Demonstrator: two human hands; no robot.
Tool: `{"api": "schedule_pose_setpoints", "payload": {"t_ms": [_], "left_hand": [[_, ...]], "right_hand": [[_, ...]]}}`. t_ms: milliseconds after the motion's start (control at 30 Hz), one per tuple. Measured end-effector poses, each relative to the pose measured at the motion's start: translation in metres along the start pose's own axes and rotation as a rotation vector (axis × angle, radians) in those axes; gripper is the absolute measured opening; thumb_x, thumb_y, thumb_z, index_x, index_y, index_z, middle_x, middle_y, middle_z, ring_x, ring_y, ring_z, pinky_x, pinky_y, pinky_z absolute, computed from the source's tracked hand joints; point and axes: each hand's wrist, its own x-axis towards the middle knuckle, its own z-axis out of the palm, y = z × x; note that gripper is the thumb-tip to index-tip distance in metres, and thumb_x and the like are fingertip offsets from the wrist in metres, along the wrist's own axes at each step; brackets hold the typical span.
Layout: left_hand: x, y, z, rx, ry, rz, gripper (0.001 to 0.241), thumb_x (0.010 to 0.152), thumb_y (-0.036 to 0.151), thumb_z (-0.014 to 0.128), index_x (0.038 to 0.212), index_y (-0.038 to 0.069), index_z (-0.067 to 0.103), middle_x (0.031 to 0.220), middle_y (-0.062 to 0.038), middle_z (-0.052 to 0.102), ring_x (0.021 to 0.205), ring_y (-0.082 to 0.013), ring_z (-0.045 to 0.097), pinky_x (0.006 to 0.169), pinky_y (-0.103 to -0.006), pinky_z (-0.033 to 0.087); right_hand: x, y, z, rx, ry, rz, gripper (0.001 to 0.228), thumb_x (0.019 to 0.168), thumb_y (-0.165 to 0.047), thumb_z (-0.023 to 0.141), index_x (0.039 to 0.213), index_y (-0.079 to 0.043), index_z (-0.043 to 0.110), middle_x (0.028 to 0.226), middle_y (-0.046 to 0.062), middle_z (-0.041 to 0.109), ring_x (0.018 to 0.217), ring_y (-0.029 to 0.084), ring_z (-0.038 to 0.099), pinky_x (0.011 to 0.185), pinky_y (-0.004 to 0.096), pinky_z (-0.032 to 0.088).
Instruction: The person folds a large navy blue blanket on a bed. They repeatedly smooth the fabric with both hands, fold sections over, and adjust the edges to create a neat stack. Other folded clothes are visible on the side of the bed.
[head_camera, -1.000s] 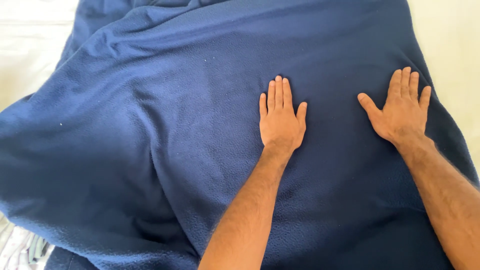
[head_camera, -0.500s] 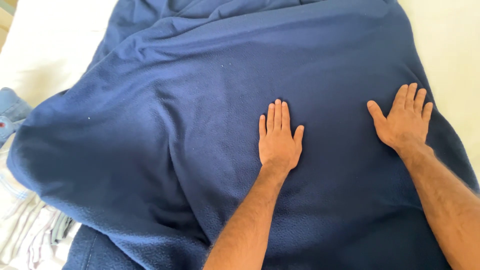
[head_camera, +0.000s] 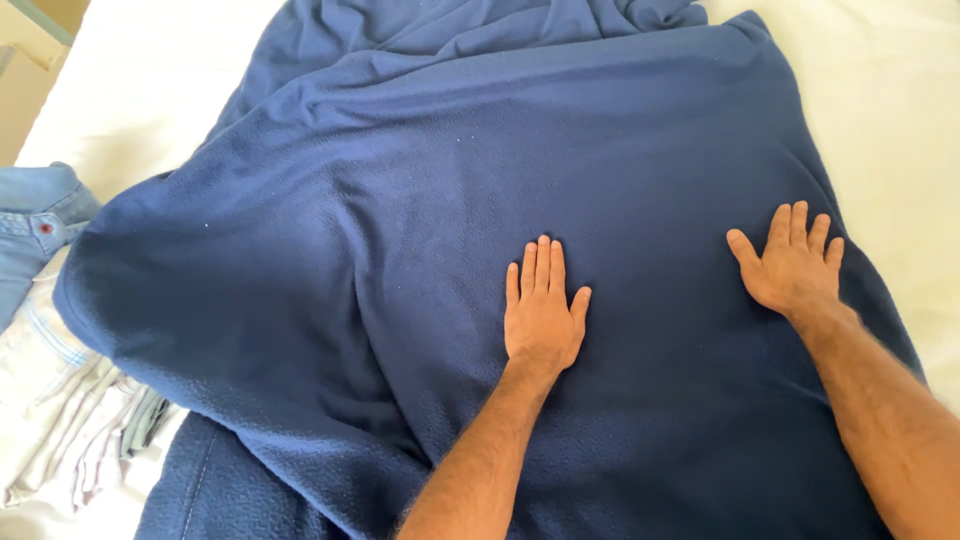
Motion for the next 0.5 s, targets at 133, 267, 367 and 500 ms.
{"api": "schedule_pose_setpoints", "payload": {"t_ms": [133, 267, 367, 500], "left_hand": [[-0.007, -0.003, 0.001, -0.01, 0.013, -0.007, 0.074, 0.103, 0.048, 0.039, 0.16, 0.003, 0.022, 0.169, -0.012, 0.02, 0.156, -0.0264, 0.014, 0.125, -0.0476, 0.01], [0.001, 0.006, -0.01, -0.032, -0.052, -0.086, 0.07, 0.104, 0.046, 0.039, 0.16, 0.006, 0.027, 0.169, -0.011, 0.023, 0.156, -0.0277, 0.016, 0.125, -0.0505, 0.012], [0.016, 0.006, -0.023, -0.018, -0.077, -0.085, 0.067, 0.105, 0.046, 0.04, 0.161, 0.009, 0.029, 0.169, -0.012, 0.024, 0.156, -0.029, 0.018, 0.126, -0.052, 0.013], [0.028, -0.035, -0.022, 0.043, -0.006, 0.001, 0.067, 0.103, 0.047, 0.042, 0.159, 0.013, 0.031, 0.168, -0.012, 0.024, 0.156, -0.0296, 0.018, 0.125, -0.0521, 0.013]], "right_hand": [[-0.004, -0.005, 0.007, -0.019, 0.084, -0.037, 0.097, 0.098, -0.069, 0.035, 0.161, 0.002, 0.017, 0.171, 0.022, 0.009, 0.158, 0.041, 0.001, 0.124, 0.058, 0.003], [-0.032, -0.053, -0.012, -0.123, 0.183, -0.401, 0.094, 0.097, -0.062, 0.043, 0.16, 0.004, 0.025, 0.17, 0.024, 0.021, 0.16, 0.037, 0.013, 0.127, 0.051, 0.015], [-0.049, -0.083, 0.0, -0.166, 0.15, -0.649, 0.088, 0.099, -0.06, 0.041, 0.16, 0.0, 0.023, 0.169, 0.021, 0.02, 0.158, 0.032, 0.011, 0.126, 0.048, 0.014], [-0.056, -0.093, 0.02, -0.202, 0.07, -0.689, 0.087, 0.099, -0.061, 0.039, 0.16, -0.001, 0.02, 0.169, 0.017, 0.017, 0.156, 0.029, 0.01, 0.124, 0.048, 0.011]]}}
